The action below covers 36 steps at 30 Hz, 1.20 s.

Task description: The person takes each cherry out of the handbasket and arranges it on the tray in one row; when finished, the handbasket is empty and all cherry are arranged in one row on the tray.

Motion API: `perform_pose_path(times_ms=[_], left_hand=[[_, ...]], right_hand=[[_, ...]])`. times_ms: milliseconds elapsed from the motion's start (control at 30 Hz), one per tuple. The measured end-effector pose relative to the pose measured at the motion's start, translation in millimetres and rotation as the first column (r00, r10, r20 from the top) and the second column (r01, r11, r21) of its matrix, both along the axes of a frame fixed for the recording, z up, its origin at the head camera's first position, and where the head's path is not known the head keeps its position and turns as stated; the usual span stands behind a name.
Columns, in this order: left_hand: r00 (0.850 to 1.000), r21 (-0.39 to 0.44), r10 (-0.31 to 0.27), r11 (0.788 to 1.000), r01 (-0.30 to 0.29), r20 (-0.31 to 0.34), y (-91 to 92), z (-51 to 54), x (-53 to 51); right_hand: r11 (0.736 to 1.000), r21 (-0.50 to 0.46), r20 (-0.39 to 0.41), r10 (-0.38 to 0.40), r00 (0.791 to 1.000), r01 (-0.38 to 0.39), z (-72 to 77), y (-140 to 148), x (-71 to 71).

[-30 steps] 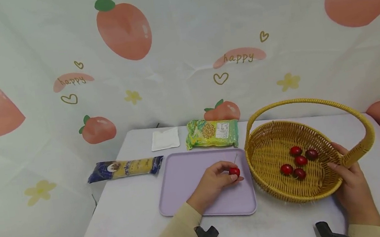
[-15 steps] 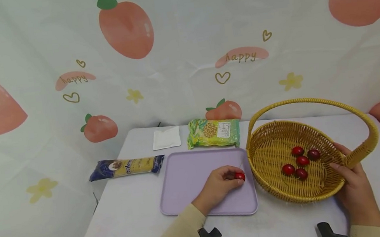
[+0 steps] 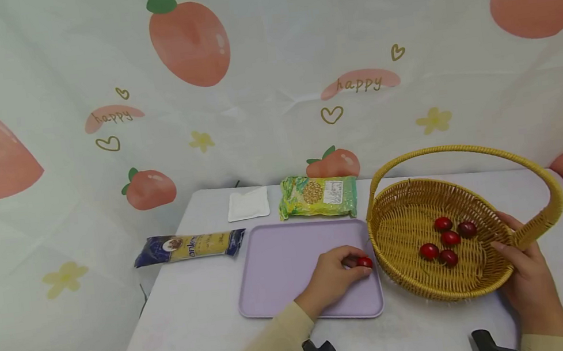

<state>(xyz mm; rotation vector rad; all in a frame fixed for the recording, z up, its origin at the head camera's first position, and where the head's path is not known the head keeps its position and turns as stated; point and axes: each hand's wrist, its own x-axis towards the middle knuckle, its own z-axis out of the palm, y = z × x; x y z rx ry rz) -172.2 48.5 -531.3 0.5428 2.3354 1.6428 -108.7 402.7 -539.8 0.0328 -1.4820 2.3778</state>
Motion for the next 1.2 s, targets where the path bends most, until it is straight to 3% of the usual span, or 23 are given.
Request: perform_pose_path(times_ms=[400, 833, 1067, 1200], left_hand=[[0.995, -0.08, -0.001, 0.997, -0.007, -0.102, 3.5, -3.1, 2.2], [0.996, -0.101, 0.018, 0.995, -0.026, -0.086, 5.3, -7.0, 1.3], [0.995, 0.034, 0.091, 0.995, -0.09, -0.03, 5.2, -7.3, 0.8], [0.989, 0.132, 0.129, 0.982, -0.138, 0.074, 4.9, -3.8, 1.6]], right_hand=[[1.0, 0.003, -0.002, -0.003, 1.0, 0.003, 0.2, -1.1, 0.4], [1.0, 0.007, -0.017, 0.001, 1.0, -0.001, -2.3, 0.1, 1.2], [1.0, 0.019, -0.003, -0.012, 1.0, 0.012, -2.4, 0.0, 0.5], [1.0, 0.011, -0.011, 0.001, 1.0, -0.001, -2.0, 0.0, 0.3]])
